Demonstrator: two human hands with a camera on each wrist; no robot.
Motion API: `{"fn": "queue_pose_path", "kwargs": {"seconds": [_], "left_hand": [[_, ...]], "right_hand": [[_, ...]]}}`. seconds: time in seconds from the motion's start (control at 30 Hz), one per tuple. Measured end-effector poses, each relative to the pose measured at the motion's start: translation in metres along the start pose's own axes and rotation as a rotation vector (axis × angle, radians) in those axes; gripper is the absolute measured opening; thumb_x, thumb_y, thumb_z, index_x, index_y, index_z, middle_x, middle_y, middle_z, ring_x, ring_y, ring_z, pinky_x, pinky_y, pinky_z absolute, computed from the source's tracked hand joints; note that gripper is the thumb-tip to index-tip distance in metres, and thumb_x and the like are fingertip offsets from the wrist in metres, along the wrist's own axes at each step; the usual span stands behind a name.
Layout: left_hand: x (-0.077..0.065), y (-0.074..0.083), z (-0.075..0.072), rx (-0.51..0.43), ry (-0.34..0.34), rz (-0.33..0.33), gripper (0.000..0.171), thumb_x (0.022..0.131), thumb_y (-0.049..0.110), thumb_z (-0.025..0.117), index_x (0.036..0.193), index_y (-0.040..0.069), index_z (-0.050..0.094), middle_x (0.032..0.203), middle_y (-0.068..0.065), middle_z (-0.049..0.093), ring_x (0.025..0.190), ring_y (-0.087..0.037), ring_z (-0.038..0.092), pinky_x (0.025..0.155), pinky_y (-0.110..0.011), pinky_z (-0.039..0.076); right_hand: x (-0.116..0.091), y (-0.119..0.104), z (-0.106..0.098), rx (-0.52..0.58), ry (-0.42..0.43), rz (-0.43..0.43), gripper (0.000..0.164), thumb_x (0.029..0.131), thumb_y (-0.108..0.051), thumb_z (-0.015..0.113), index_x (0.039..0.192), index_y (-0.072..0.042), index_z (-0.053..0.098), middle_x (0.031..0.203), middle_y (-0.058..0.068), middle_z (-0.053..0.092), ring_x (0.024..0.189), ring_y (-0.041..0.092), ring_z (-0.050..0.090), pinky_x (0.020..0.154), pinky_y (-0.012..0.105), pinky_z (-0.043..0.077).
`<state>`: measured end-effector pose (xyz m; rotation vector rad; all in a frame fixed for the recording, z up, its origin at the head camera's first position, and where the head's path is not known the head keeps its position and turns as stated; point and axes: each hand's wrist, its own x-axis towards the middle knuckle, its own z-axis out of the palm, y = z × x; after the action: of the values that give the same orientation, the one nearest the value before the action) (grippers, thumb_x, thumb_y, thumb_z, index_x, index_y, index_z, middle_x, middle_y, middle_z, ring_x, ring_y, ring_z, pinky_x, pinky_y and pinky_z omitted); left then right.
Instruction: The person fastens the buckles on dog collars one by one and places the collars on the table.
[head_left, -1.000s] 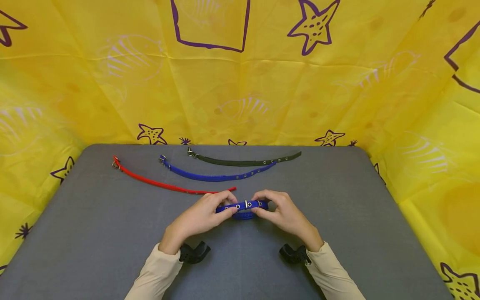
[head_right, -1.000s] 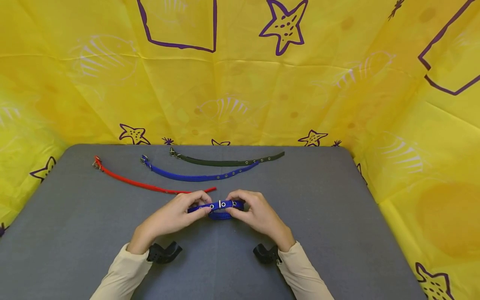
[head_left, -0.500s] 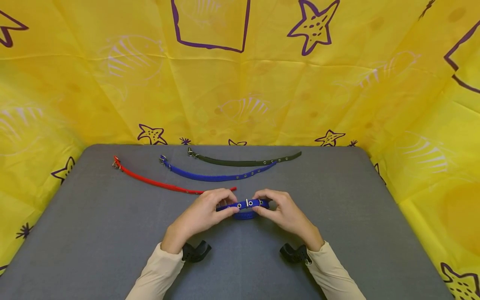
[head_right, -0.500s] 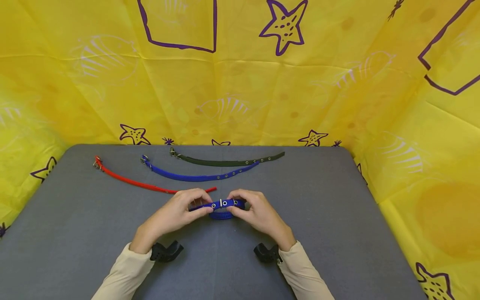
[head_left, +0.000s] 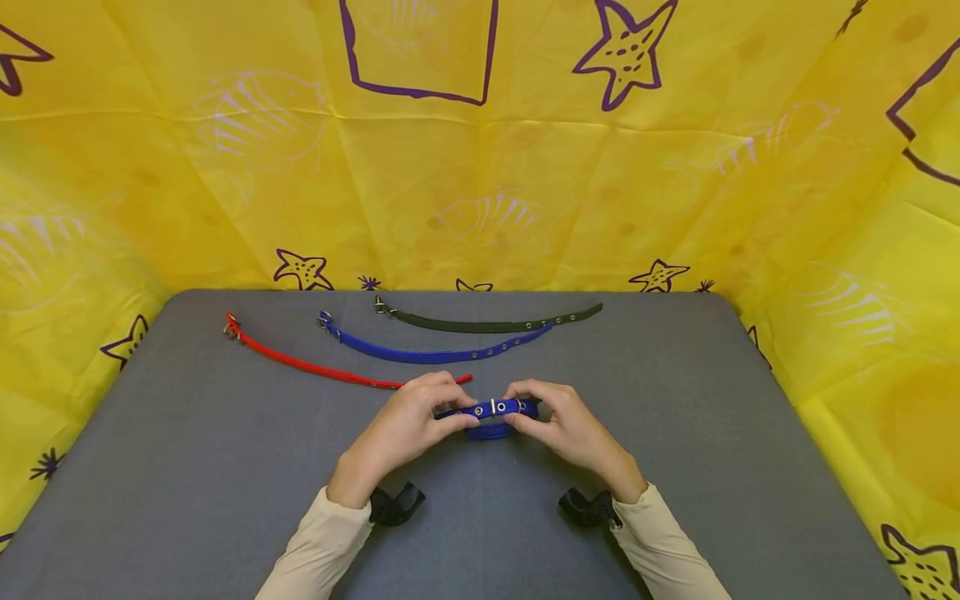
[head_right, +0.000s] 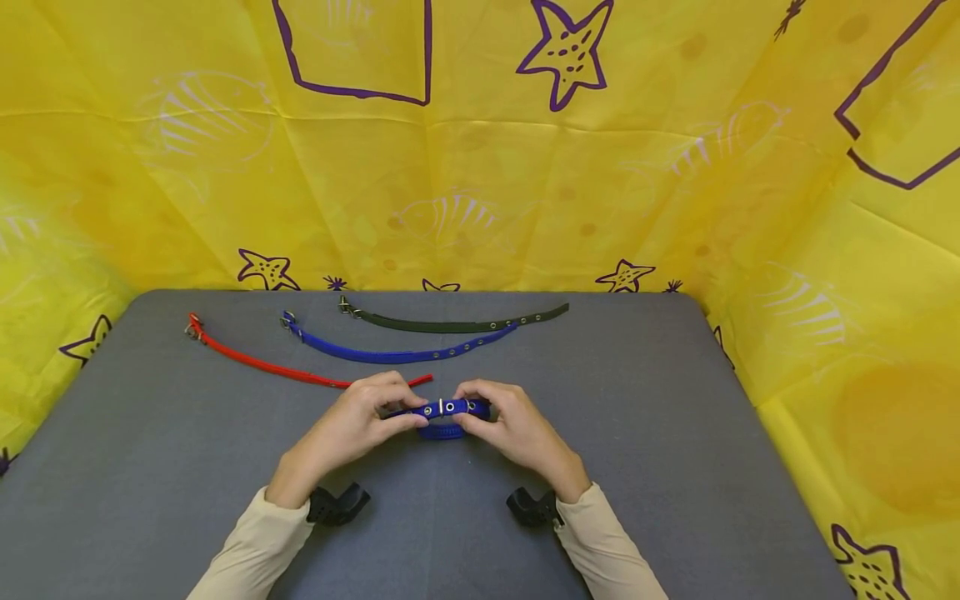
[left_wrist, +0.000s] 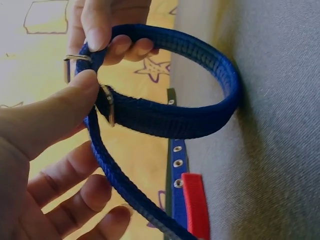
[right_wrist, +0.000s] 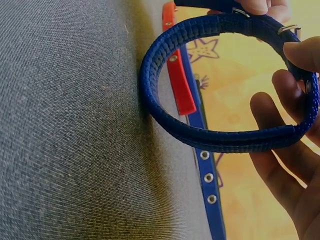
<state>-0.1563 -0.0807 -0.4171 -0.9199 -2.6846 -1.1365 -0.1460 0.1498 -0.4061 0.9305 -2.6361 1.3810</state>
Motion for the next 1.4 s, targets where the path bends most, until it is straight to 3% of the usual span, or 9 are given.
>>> {"fn": "queue_pose_path", "kwargs": {"seconds": [0.27,0.47,0.7,0.93,1.0,1.2,1.4], "left_hand": [[0.001,-0.001,0.007,-0.07,0.043,0.021,0.012,0.077,0.033,0.071,0.087,0.026,0.07,0.076,0.016,0.054,0.066,-0.001,0.048,0.058,-0.017,0.04],[0.001,0.001,0.007,-0.092,0.072,0.054,0.012,0.078,0.033,0.07,0.087,0.026,0.07,0.078,0.015,0.055,0.067,-0.003,0.049,0.057,-0.018,0.04],[0.001,0.004,0.005,-0.098,0.073,0.05,0.014,0.079,0.034,0.069,0.089,0.025,0.069,0.079,0.013,0.054,0.07,-0.002,0.049,0.058,-0.019,0.042],[0.002,-0.001,0.001,-0.101,0.031,-0.019,0.016,0.077,0.033,0.071,0.091,0.026,0.066,0.078,0.013,0.057,0.071,-0.003,0.051,0.063,-0.023,0.045],[0.002,-0.001,0.0,-0.112,0.026,-0.026,0.014,0.077,0.032,0.072,0.089,0.026,0.066,0.078,0.014,0.057,0.07,-0.004,0.051,0.062,-0.023,0.045],[0.001,0.0,0.004,-0.169,0.035,0.037,0.011,0.079,0.028,0.071,0.087,0.023,0.067,0.081,0.012,0.06,0.072,0.0,0.055,0.064,-0.021,0.048],[0.002,0.005,0.01,-0.18,0.08,0.124,0.014,0.081,0.026,0.069,0.093,0.019,0.07,0.084,0.008,0.059,0.073,-0.01,0.053,0.061,-0.02,0.044]], "right_hand": [[-0.002,0.011,0.005,0.029,0.009,0.002,0.014,0.083,-0.006,0.066,0.096,-0.01,0.061,0.092,0.001,0.064,0.08,0.012,0.056,0.071,0.035,0.047],[-0.002,0.029,0.011,0.029,0.018,-0.045,0.015,0.084,-0.014,0.066,0.097,-0.016,0.061,0.092,-0.003,0.064,0.079,0.006,0.053,0.069,0.029,0.046],[-0.001,0.029,0.012,0.033,0.023,-0.062,0.014,0.085,-0.026,0.064,0.098,-0.022,0.061,0.091,-0.008,0.063,0.08,0.004,0.055,0.069,0.026,0.047],[0.002,-0.004,0.002,0.02,0.015,0.035,0.014,0.082,-0.01,0.067,0.096,-0.009,0.062,0.09,0.0,0.066,0.077,0.006,0.054,0.068,0.033,0.047],[0.001,-0.004,0.002,0.015,0.016,0.045,0.015,0.082,-0.011,0.067,0.096,-0.009,0.063,0.09,0.0,0.066,0.077,0.006,0.054,0.069,0.033,0.047],[0.0,0.005,0.009,-0.006,0.052,-0.016,0.018,0.078,-0.009,0.071,0.095,-0.007,0.065,0.09,0.002,0.067,0.079,0.009,0.058,0.071,0.028,0.049],[-0.002,0.024,0.018,0.016,0.058,-0.05,0.016,0.081,-0.016,0.069,0.096,-0.015,0.064,0.091,-0.002,0.065,0.078,0.005,0.058,0.066,0.021,0.049]]}}
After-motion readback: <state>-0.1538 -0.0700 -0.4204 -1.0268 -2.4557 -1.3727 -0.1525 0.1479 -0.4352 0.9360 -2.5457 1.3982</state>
